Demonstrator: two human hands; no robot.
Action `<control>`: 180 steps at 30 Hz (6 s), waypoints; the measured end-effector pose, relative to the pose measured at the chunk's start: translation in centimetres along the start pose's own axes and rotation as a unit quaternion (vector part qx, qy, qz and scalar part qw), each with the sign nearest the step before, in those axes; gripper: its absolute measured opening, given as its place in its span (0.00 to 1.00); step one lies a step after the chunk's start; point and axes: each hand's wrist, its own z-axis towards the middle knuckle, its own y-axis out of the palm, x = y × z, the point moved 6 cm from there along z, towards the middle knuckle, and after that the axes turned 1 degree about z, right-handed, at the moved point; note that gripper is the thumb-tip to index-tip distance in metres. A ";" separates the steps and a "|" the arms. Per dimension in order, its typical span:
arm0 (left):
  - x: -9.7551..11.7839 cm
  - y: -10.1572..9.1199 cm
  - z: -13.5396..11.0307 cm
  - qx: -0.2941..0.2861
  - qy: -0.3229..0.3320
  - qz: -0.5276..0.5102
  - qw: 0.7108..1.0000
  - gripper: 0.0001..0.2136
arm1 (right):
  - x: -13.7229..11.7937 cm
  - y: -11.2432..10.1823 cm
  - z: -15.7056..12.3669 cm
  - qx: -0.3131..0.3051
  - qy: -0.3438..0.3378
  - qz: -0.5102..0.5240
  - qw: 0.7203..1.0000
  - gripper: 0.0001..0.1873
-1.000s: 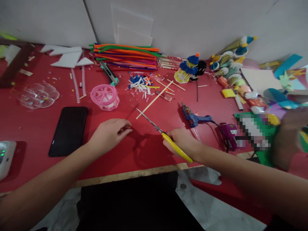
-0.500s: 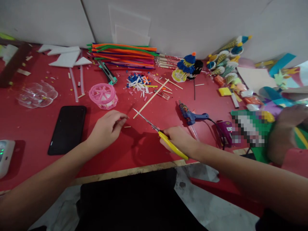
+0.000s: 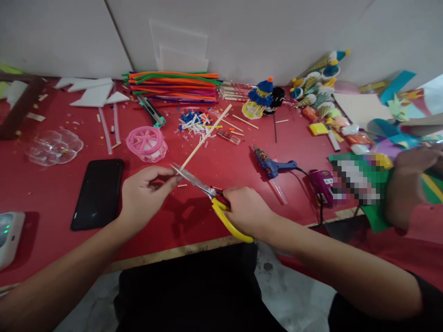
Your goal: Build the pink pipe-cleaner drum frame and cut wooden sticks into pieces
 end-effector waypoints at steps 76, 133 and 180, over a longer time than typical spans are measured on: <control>0.5 -1.6 1.0 0.035 0.091 0.081 0.992 0.05 | -0.4 -0.4 5.9 0.172 -0.128 -0.031 0.976 0.14; -0.5 -2.1 1.0 0.096 0.074 0.054 0.991 0.01 | -1.1 -0.3 6.1 0.173 -0.105 -0.038 0.978 0.16; 0.7 -2.4 1.3 0.046 0.176 0.038 0.983 0.07 | -1.4 -1.9 4.3 0.308 -0.160 -0.018 0.938 0.10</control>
